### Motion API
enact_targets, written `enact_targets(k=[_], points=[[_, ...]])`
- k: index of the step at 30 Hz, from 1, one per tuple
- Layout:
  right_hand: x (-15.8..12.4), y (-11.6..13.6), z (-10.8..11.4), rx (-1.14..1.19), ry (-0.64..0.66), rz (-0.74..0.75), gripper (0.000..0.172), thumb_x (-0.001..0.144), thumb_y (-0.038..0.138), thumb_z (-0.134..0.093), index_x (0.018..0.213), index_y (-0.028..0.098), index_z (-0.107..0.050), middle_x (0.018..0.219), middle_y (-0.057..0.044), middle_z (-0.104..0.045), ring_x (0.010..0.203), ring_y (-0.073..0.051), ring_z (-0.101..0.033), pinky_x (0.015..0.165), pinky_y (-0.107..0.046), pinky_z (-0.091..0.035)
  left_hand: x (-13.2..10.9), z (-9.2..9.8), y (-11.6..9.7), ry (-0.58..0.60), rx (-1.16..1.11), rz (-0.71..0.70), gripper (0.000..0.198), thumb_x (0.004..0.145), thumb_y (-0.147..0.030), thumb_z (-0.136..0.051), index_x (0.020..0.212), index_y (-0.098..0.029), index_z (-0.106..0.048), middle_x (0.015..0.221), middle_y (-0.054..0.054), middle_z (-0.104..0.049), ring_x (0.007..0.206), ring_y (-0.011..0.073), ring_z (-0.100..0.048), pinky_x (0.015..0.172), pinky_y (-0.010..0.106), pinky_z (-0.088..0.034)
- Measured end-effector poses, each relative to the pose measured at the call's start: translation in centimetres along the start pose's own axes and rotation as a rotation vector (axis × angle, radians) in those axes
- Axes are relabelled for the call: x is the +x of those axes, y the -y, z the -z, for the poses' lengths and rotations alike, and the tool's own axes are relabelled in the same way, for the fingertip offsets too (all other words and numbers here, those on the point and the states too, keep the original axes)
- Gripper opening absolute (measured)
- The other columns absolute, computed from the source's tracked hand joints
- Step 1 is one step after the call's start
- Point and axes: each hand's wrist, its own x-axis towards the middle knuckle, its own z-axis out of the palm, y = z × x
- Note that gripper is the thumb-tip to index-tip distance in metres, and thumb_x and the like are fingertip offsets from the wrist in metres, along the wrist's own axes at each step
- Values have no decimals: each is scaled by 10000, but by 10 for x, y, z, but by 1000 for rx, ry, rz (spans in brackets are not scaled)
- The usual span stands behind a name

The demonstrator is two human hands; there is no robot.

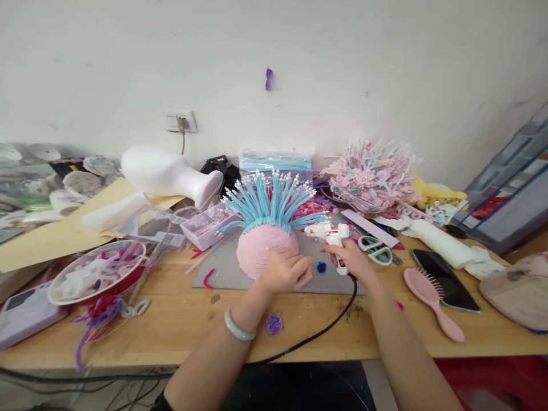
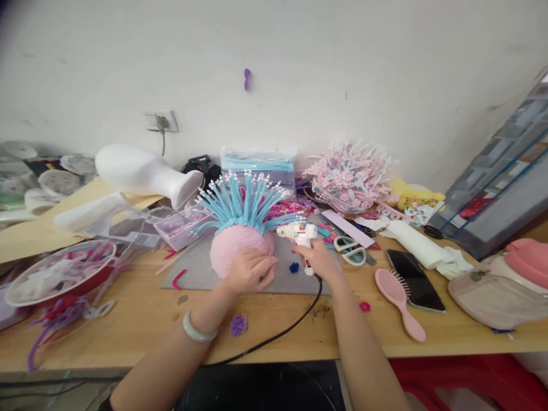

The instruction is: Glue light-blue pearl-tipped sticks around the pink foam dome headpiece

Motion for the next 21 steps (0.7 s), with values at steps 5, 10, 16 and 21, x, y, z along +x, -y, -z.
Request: enact_targets(k=[5,10,16,21], points=[[-4,-20,21,65,-199,5,308,675,433,-477,526,178,-566,418,2,-490,447,-141,-448,489,-276,-354,2,1,0,-14,-7,6,157,747,-113,-414,691,-161,-553,448,-36,-532,404,91,-471,412,240,-311],[-15,-31,36,-354,-234,-325,377,730,487,-403,611,182,-589,594,-62,-606,610,-201,-559,578,-299,-398,1,0,-1,6,-5,21,165,755,-117,-414,675,-162,-552,442,-37,-521,409,90,-473,420,236,-309],[-13,-25,32,-677,-127,-522,470,802,491,-312,695,152,-621,816,-155,-651,847,-261,-596,715,-339,-409,-3,-3,2,31,19,67,184,774,-137,-400,688,-163,-560,446,-31,-530,410,95,-479,432,241,-326],[-13,-23,38,-776,-41,-551,569,832,534,-237,596,170,-604,631,-128,-635,707,-253,-615,669,-343,-406,-3,-5,2,45,6,65,187,776,-138,-395,693,-165,-560,452,-30,-543,408,93,-486,429,236,-323]])
